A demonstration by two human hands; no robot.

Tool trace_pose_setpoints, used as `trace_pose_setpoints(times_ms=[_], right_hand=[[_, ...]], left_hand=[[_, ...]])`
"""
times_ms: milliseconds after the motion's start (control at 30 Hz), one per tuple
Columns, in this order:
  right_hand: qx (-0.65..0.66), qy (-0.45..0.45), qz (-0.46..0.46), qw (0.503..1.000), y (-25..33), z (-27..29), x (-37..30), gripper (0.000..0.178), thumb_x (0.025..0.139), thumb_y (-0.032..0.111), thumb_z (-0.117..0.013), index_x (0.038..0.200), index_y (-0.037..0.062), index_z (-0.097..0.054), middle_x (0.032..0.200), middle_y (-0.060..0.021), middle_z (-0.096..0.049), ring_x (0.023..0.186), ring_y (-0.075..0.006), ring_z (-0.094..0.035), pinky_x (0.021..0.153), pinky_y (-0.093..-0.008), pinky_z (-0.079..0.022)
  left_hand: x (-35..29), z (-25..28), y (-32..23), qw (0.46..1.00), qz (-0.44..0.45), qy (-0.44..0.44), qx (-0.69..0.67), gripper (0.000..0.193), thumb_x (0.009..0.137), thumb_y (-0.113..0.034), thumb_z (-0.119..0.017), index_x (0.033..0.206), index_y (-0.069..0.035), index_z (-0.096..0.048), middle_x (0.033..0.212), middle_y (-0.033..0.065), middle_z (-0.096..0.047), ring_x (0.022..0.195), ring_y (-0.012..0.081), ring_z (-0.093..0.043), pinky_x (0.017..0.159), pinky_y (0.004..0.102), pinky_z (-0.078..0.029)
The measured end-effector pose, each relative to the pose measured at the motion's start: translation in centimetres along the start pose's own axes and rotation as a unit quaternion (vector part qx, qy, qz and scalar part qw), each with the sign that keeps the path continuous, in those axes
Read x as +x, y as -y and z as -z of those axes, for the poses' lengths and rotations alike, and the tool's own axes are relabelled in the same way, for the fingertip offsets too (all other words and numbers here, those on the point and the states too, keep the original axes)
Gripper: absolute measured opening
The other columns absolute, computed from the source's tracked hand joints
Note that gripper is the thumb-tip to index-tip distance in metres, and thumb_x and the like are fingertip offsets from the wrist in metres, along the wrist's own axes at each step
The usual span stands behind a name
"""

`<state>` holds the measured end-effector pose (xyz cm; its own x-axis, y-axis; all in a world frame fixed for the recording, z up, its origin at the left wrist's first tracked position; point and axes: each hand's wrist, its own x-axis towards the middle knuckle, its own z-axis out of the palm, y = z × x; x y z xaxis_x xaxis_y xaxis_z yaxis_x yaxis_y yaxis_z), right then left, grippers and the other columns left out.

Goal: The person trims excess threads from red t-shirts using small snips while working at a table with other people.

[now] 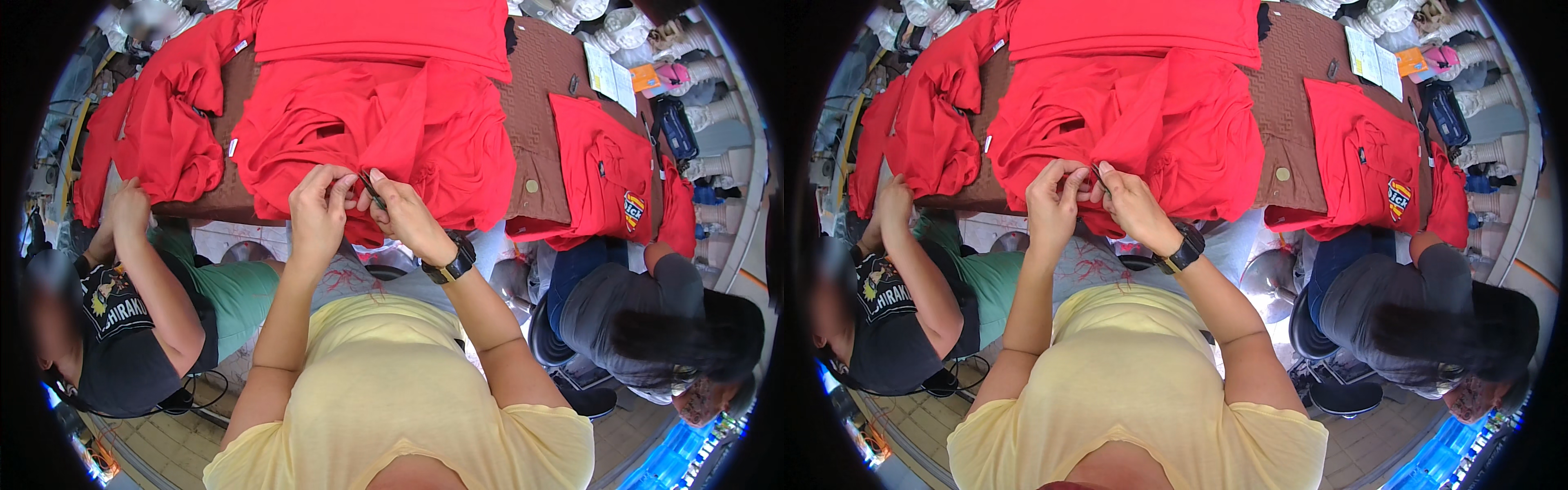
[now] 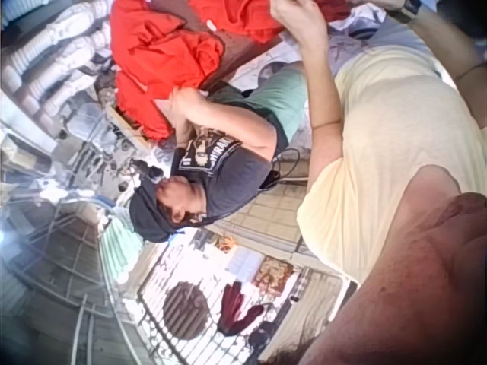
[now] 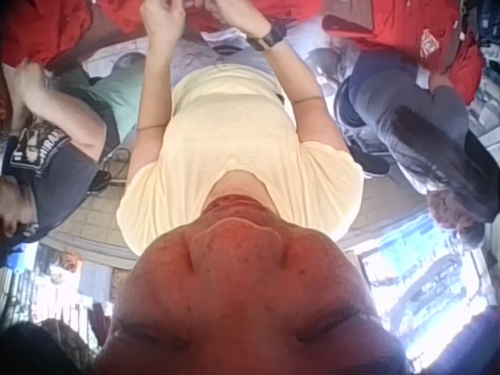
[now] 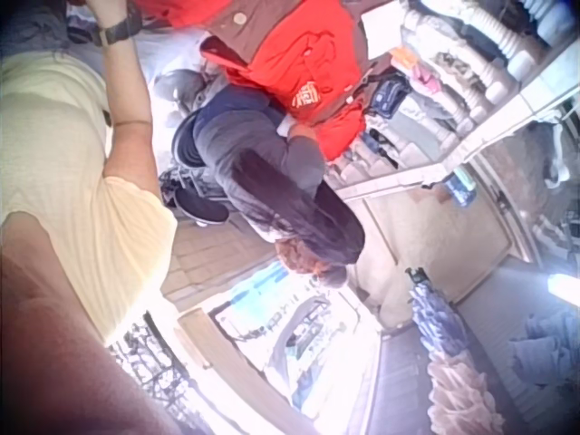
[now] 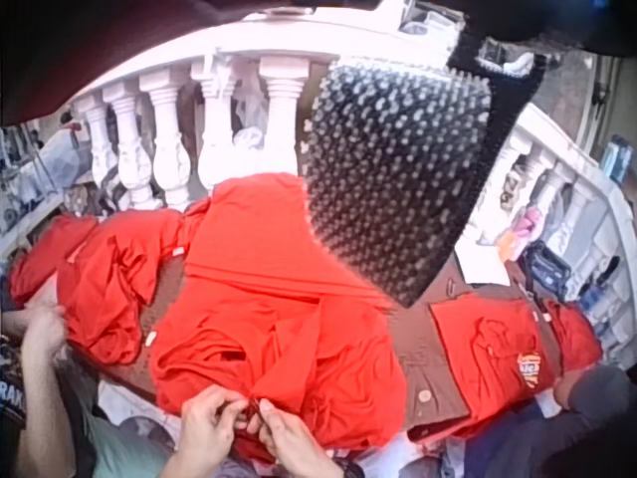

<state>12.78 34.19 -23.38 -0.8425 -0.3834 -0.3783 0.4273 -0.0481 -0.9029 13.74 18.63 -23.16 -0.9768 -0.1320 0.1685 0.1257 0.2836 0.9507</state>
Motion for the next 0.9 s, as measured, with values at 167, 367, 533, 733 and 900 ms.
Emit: trace_pose_setpoints(times_ms=[167, 367, 533, 733, 900], right_hand=[[-0.039, -0.015, 0.028, 0.999, -0.3, -0.1, 0.9, 0.059, 0.106, 0.045, -0.042, 0.073, -0.0009, -0.060, 0.057, -0.0009, -0.046, 0.052, -0.0095, -0.041, 0.050, -0.0310, -0.034], [-0.051, -0.046, 0.011, 0.998, -0.1, -0.1, 1.5, 0.057, 0.104, 0.044, -0.048, 0.067, 0.0014, -0.057, 0.057, -0.0003, -0.045, 0.054, -0.0103, -0.040, 0.052, -0.0309, -0.034], [-0.034, -0.035, 0.044, 0.998, 0.8, 2.2, 0.2, 0.054, 0.104, 0.044, -0.048, 0.068, 0.0043, -0.055, 0.058, 0.0016, -0.043, 0.055, -0.0091, -0.039, 0.052, -0.0312, -0.032], [-0.251, -0.074, 0.226, 0.938, 3.6, 3.7, 1.2, 0.023, 0.096, 0.021, -0.065, 0.095, -0.0017, -0.062, 0.061, -0.0025, -0.045, 0.057, -0.0094, -0.042, 0.054, -0.0301, -0.035], [-0.193, -0.031, 0.187, 0.963, 2.2, 5.2, 2.3, 0.021, 0.099, 0.019, -0.066, 0.100, 0.0001, -0.059, 0.078, -0.0012, -0.059, 0.072, -0.0062, -0.054, 0.065, -0.0242, -0.045]], left_hand=[[-0.3, 0.3, -0.2, 0.998, -0.031, 0.022, 0.052, 0.005, 0.094, 0.004, -0.063, 0.091, 0.008, -0.064, 0.085, 0.0086, -0.063, 0.071, 0.0131, -0.065, 0.060, 0.0270, -0.058], [-0.5, 0.0, -0.5, 0.999, -0.030, 0.026, 0.024, 0.004, 0.091, 0.003, -0.064, 0.089, 0.006, -0.064, 0.084, 0.0110, -0.062, 0.066, 0.0173, -0.064, 0.058, 0.0297, -0.054], [-1.2, 4.1, -1.7, 0.942, -0.081, 0.243, 0.217, 0.014, 0.086, -0.009, -0.072, 0.091, 0.003, -0.065, 0.087, 0.0175, -0.060, 0.085, 0.0308, -0.063, 0.071, 0.0396, -0.050], [0.3, -0.6, -1.7, 0.978, -0.100, 0.060, 0.171, 0.028, 0.081, -0.007, -0.077, 0.104, 0.001, -0.063, 0.101, 0.0182, -0.058, 0.096, 0.0377, -0.059, 0.083, 0.0442, -0.049], [0.9, -1.8, 1.0, 0.996, -0.076, -0.040, -0.010, 0.009, 0.084, 0.001, -0.076, 0.089, 0.005, -0.070, 0.077, 0.0098, -0.065, 0.066, 0.0180, -0.063, 0.060, 0.0269, -0.051]])
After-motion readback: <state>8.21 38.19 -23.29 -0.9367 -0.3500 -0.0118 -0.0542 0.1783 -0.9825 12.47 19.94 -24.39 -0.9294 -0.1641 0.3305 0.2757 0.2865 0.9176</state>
